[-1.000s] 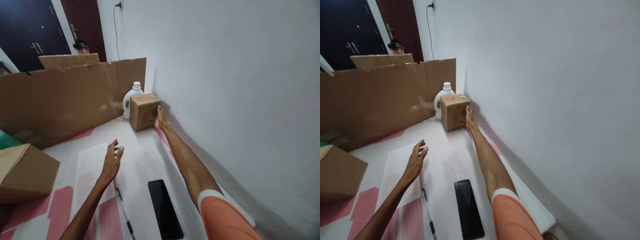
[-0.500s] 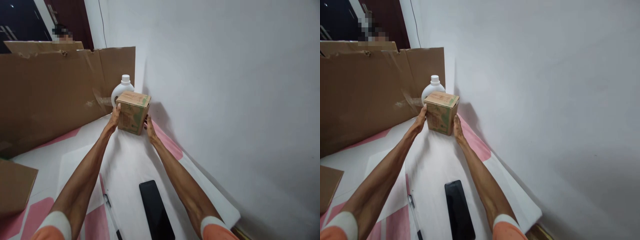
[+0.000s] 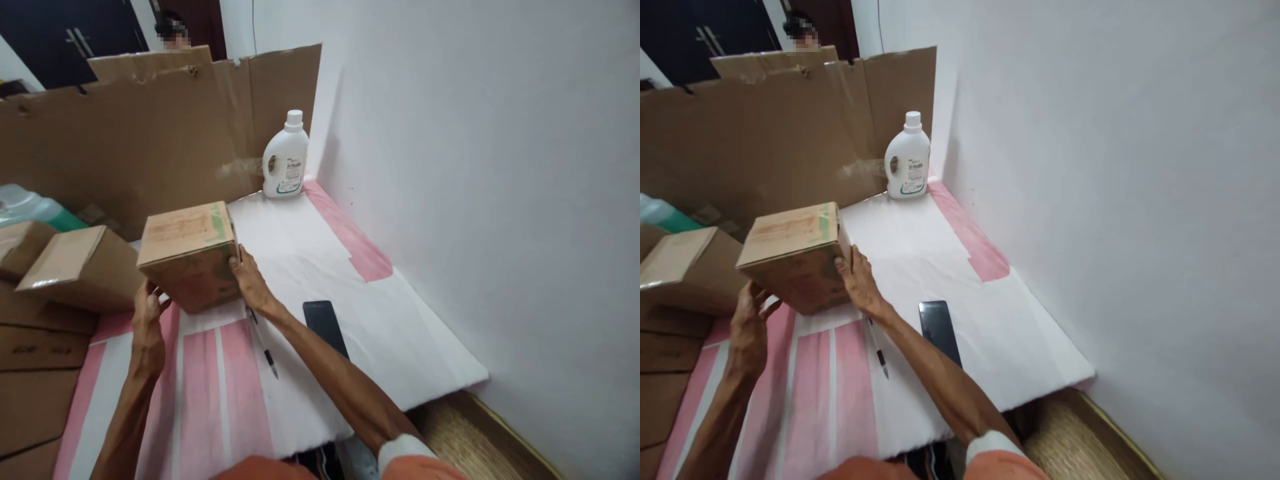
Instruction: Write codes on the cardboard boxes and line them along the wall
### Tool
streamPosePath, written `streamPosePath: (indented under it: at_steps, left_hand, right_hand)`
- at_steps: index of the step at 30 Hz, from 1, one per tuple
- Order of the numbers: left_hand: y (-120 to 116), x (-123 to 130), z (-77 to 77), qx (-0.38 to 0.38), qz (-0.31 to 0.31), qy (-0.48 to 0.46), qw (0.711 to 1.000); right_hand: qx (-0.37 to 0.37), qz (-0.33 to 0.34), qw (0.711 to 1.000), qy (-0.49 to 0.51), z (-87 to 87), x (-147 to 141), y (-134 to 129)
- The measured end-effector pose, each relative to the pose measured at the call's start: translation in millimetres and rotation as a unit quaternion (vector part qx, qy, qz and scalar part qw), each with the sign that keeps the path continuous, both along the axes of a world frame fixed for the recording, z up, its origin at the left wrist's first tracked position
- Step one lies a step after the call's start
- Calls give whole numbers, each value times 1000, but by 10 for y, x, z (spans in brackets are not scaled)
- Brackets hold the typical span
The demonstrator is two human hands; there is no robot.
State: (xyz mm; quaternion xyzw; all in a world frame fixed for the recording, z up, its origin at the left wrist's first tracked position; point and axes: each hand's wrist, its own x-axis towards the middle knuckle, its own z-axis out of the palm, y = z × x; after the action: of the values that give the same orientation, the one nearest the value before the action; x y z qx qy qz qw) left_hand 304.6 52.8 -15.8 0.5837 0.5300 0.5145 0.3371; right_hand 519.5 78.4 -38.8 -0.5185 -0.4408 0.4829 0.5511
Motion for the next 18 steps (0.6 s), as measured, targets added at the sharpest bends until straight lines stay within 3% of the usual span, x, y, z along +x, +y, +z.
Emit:
streamPosePath:
  at_steps: [4,8,11,14,18]
  left_hand:
    - [-849,-533,-14,-13,82,29,996]
    - [-1416,-696,-162,-7,79,-23,997]
    - [-1530,-662,-333,2,89,-110,990]
    - [-1456,-613,-531,-27,83,-143,986]
    - [-1354,-573,-746,-45,71,-138,987]
  right_hand:
    - [13,40,999,-28,-15,-558,-857]
    - [24,-13,1000,13,-261,-839,-1572]
    - [7,-71,997,39,-544,-903,-1829]
    - [-18,-91,996,-14,-769,-797,-1854]
    - [-20,-122,988,-89,-832,-438,-1700]
